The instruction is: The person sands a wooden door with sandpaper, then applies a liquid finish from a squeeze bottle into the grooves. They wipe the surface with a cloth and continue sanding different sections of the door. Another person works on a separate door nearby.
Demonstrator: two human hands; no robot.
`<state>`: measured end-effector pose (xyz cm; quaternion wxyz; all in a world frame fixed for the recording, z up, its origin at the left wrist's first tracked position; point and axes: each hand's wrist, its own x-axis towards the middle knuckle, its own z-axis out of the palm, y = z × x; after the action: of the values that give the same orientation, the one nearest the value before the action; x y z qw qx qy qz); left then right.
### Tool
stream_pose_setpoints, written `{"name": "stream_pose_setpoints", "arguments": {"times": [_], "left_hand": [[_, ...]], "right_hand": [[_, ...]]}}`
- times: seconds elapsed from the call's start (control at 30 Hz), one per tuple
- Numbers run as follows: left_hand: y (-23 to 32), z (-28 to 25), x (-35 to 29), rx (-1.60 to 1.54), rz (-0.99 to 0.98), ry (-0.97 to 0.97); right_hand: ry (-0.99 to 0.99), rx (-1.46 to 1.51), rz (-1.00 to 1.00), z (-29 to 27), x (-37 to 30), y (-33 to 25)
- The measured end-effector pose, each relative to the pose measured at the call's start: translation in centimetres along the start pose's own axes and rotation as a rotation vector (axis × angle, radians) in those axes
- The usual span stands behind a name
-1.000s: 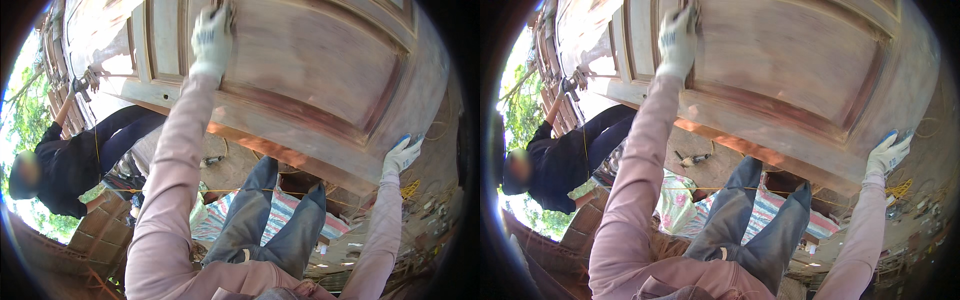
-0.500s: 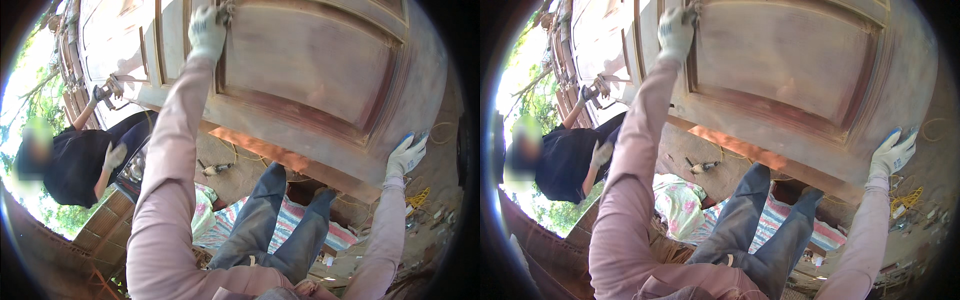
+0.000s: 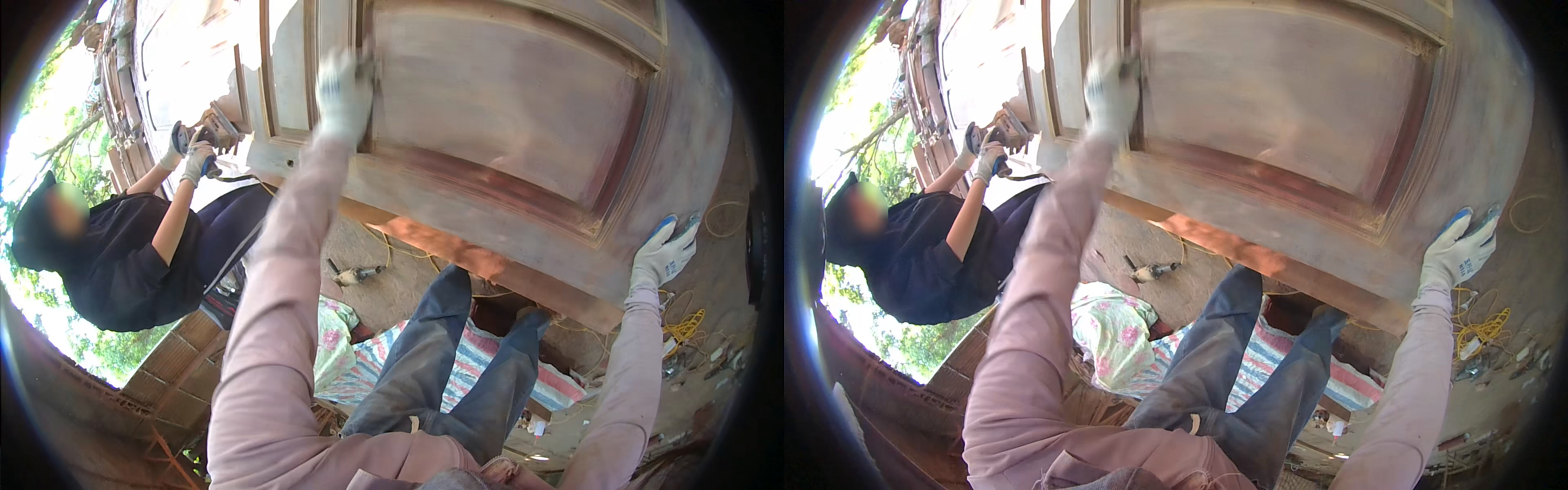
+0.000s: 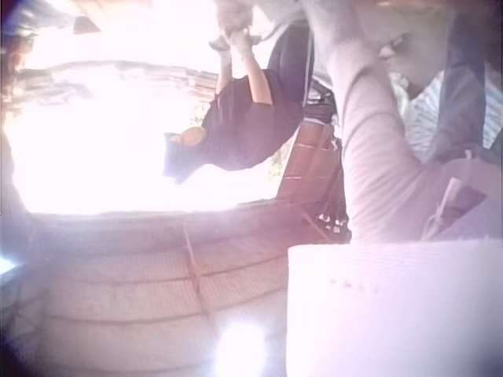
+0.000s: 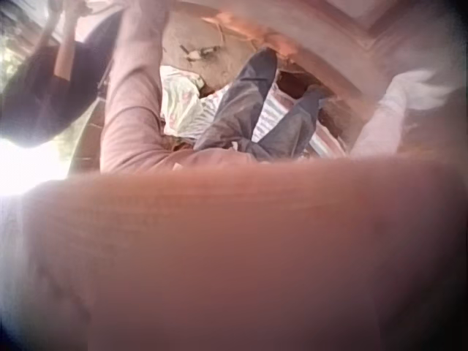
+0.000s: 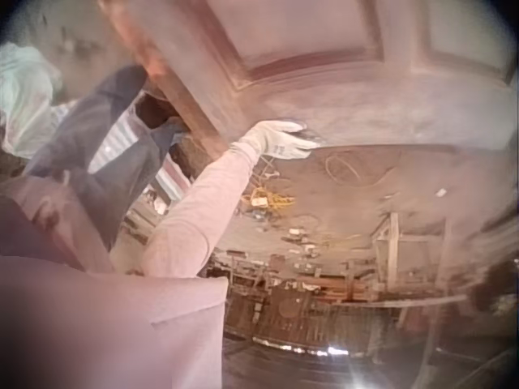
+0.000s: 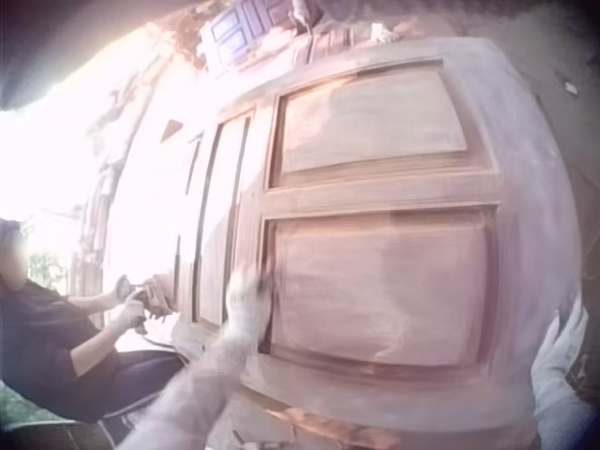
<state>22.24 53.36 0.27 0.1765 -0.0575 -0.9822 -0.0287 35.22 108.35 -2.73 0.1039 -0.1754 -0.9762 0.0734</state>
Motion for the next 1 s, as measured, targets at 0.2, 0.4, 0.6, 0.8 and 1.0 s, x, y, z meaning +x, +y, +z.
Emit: {"name": "stream_pose_setpoints", "arguments": {"times": [0.2,0.4,0.6,0.8,1.0], "left_hand": [[0.0,-2.6,-8.5,-0.064,-0.092,-0.147],[-1.8,5.2,5.5,-0.103,0.083,0.064],[0.2,-4.1,-12.0,-0.139,-0.159,-0.287],[-2.5,6.6,7.4,-0.076,0.084,0.014],[0.6,-3.8,-9.1,-0.198,-0.130,-0.237]], "right_hand": [[0.013,-0.069,0.016,0.9,-1.0,1.0],[0.006,-0.025,0.020,1.7,-1.3,1.3],[0.002,-0.041,0.039,1.4,-0.9,0.9],[0.019,-0.017,0.054,1.5,-0.7,0.8],[0.020,-0.028,0.024,1.2,-0.7,0.5]]}}
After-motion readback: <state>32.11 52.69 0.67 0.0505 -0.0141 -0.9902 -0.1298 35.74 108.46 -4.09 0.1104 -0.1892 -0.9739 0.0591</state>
